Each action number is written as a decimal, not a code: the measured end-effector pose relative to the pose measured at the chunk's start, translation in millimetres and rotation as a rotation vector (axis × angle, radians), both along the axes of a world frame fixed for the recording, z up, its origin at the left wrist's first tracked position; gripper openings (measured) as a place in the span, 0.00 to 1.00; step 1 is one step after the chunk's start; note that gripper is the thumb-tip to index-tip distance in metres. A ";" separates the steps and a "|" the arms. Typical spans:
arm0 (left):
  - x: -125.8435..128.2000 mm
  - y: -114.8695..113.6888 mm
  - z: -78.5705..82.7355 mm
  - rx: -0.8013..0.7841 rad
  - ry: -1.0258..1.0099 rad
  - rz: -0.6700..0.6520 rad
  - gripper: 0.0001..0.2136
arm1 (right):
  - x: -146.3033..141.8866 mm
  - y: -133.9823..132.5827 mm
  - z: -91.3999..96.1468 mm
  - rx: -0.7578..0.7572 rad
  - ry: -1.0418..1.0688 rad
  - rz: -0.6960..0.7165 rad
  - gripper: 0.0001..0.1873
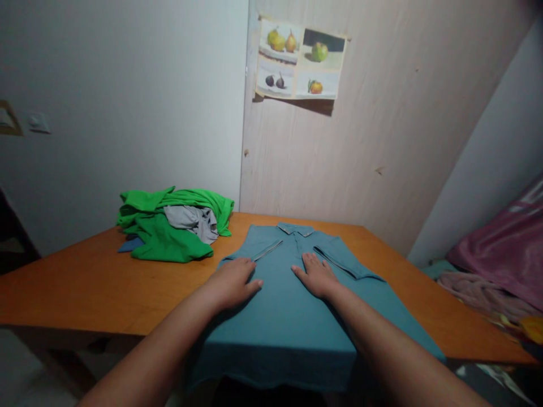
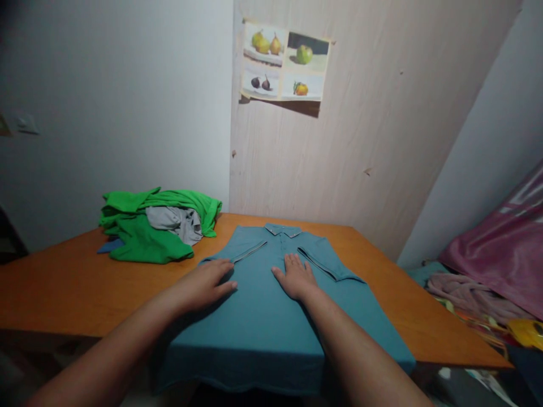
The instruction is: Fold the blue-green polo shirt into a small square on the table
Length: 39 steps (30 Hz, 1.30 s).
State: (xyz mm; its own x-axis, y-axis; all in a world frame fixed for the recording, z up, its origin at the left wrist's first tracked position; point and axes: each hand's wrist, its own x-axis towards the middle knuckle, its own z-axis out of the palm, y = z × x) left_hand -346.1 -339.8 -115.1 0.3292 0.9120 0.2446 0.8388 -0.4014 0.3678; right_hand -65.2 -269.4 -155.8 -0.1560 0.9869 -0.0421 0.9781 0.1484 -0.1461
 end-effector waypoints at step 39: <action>16.1 39.9 -32.6 0.025 0.223 0.086 0.33 | 80.8 20.9 7.3 0.036 -0.013 -0.343 0.48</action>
